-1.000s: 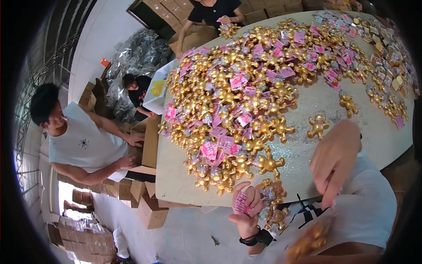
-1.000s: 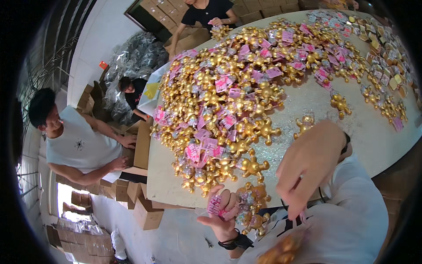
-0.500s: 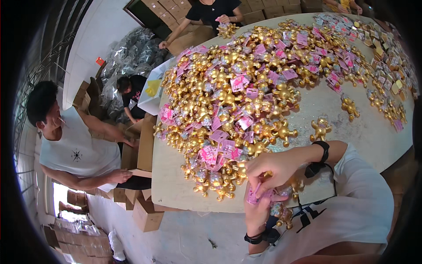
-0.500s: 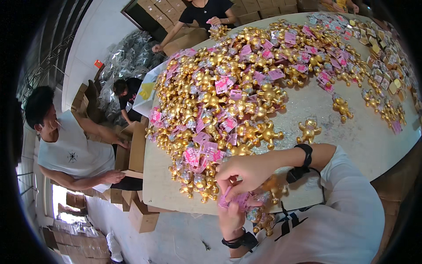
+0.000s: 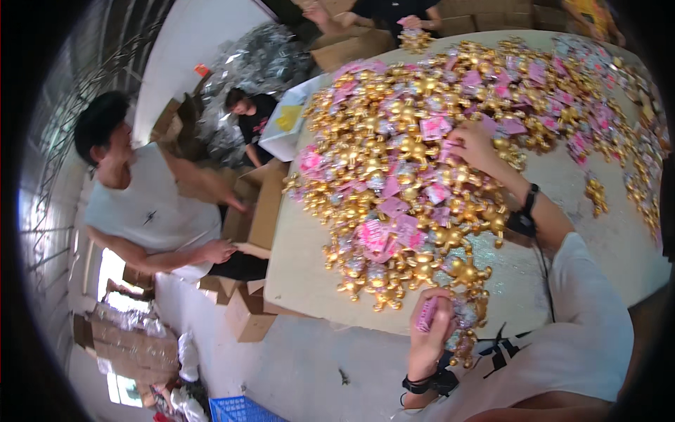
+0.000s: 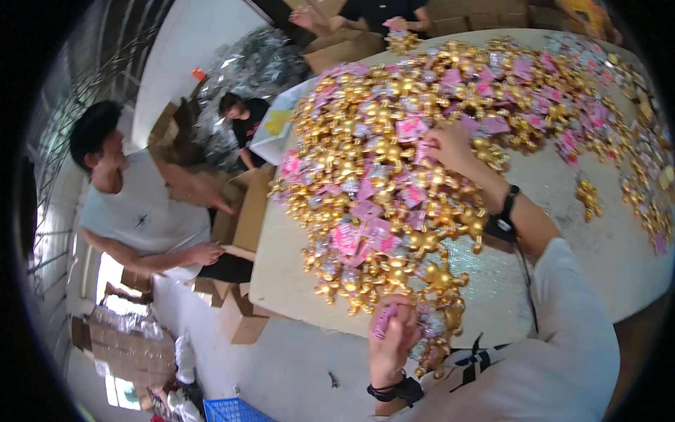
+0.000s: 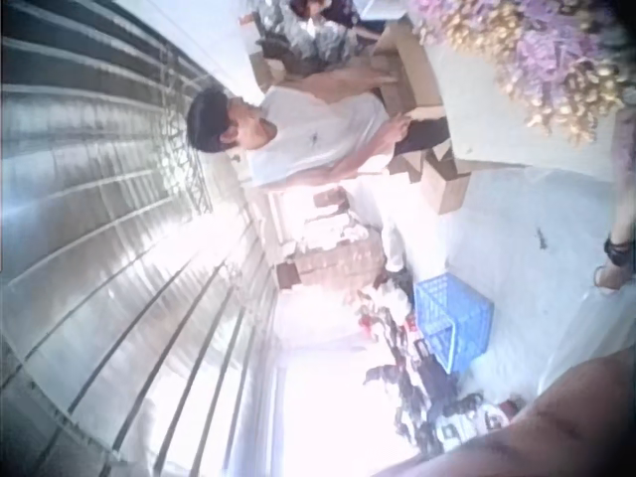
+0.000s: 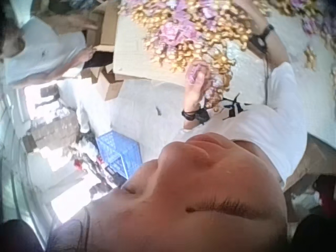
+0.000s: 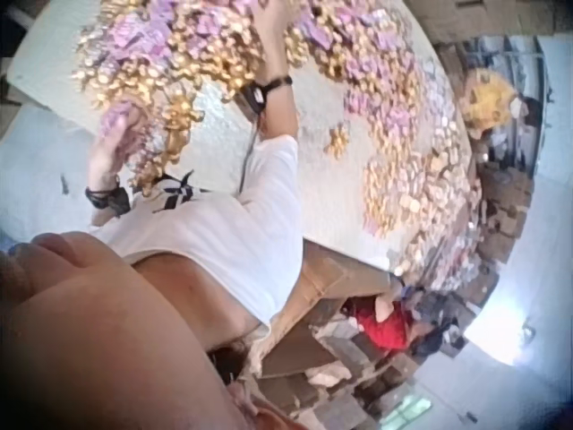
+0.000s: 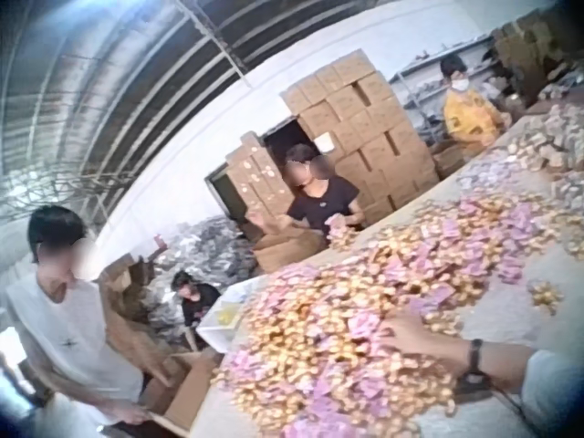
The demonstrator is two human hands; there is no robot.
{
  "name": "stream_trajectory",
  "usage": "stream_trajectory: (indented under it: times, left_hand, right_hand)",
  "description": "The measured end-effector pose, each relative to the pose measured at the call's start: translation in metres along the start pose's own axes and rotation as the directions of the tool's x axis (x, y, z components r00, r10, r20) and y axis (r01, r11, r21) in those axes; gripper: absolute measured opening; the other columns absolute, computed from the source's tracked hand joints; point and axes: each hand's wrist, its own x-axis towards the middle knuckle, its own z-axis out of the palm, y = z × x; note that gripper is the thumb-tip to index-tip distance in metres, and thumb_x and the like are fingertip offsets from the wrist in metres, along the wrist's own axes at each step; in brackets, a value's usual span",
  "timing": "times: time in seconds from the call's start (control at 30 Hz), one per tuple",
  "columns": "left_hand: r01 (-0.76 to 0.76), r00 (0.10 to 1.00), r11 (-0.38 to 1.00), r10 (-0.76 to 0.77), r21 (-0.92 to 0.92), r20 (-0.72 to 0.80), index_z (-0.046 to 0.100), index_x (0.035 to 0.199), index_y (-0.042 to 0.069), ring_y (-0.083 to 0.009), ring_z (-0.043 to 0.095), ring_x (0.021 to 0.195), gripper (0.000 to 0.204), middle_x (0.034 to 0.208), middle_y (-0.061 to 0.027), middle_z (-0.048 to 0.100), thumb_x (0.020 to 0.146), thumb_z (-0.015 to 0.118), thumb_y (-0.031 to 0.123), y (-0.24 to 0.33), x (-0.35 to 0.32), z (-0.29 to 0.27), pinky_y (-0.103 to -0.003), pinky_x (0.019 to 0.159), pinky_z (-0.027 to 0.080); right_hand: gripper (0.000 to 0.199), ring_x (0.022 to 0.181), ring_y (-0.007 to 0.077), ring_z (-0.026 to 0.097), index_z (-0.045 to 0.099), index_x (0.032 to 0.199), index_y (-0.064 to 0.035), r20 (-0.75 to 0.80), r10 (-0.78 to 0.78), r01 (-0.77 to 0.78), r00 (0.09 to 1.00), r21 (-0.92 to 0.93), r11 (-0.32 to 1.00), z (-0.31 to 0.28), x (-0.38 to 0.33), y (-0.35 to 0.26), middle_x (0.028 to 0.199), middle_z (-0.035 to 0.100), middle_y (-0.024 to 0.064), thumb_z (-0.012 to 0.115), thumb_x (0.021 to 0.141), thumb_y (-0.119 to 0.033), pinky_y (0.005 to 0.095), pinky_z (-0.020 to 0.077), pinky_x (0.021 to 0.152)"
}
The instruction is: The recorder is tying pink tags onto gold gingerbread-man-shaped ornaments at a factory work table.
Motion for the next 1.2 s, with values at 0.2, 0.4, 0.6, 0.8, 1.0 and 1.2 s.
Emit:
stream_trajectory:
  times: [0.2,0.4,0.6,0.8,1.0,1.2]
  left_hand:
    - [-0.073,0.995,0.991,0.081,0.109,-0.064,0.043,0.084,0.004,-0.0062,0.030,0.054,0.030,0.067,0.0001,0.034,0.099,0.034,0.029,-0.005,0.002,-0.006,-0.019,0.042,0.022]
    - [-0.227,0.957,0.956,0.254,0.183,-0.137,0.043,0.102,0.002,-0.0160,0.058,0.063,0.018,0.085,-0.0161,0.059,0.097,0.040,0.019,0.009,-0.012,0.002,-0.020,0.047,0.044]
    - [-0.226,0.949,0.945,0.269,0.237,-0.164,0.043,0.109,0.000,-0.0100,0.049,0.048,0.026,0.087,-0.0156,0.063,0.090,0.055,0.013,0.013,-0.038,-0.005,-0.021,0.044,0.040]
    - [-0.305,0.948,0.941,0.315,0.144,-0.051,0.043,0.100,0.002,-0.0082,0.047,0.048,0.032,0.085,-0.0128,0.059,0.084,0.064,0.019,0.000,-0.065,-0.007,-0.019,0.042,0.036]
    - [-0.241,0.968,0.955,0.225,0.174,0.108,0.042,0.097,0.002,-0.0192,0.057,0.091,0.071,0.102,-0.0106,0.047,0.053,0.085,0.039,-0.011,-0.089,0.018,-0.022,0.052,0.047]
    - [-0.102,0.944,0.994,0.089,0.026,0.317,0.040,0.104,0.005,-0.0169,0.056,0.089,0.087,0.118,-0.0107,0.042,0.037,0.093,0.023,-0.028,-0.094,0.031,-0.024,0.059,0.055]
  right_hand:
    - [0.011,0.070,0.0220,0.054,0.057,0.082,-0.0043,-0.163,-0.010,0.058,0.987,0.294,0.954,-0.045,0.004,-0.058,0.074,0.052,0.0087,0.063,0.080,-0.013,0.0354,0.0402,0.058]
    - [0.012,0.070,0.0123,0.060,0.062,0.089,-0.0008,0.288,0.100,-0.304,0.952,0.866,0.398,-0.131,-0.006,-0.110,0.085,0.062,0.0040,0.057,0.078,-0.002,0.0209,0.0498,0.064]
    - [0.021,0.074,0.0105,0.062,0.069,0.091,-0.0002,0.361,-0.339,-0.209,0.869,0.888,0.409,-0.192,-0.046,-0.146,0.086,0.067,0.0074,0.072,0.071,-0.005,0.0197,0.0485,0.062]
    - [0.011,0.060,0.0190,0.051,0.072,0.079,-0.0075,0.086,-0.681,0.048,0.727,0.983,0.175,-0.204,-0.116,-0.181,0.066,0.062,0.0029,0.074,0.068,-0.008,0.0303,0.0400,0.056]
    - [0.023,0.071,0.0165,0.048,0.070,0.090,-0.0085,0.205,-0.808,0.436,0.552,0.755,0.489,-0.225,-0.155,-0.211,0.083,0.057,-0.0040,0.075,0.068,-0.015,0.0279,0.0408,0.056]
    - [0.027,0.078,0.0167,0.051,0.069,0.093,-0.0135,0.002,-0.847,0.623,0.531,0.677,0.392,-0.206,-0.189,-0.222,0.094,0.059,-0.0012,0.069,0.066,-0.010,0.0247,0.0443,0.063]
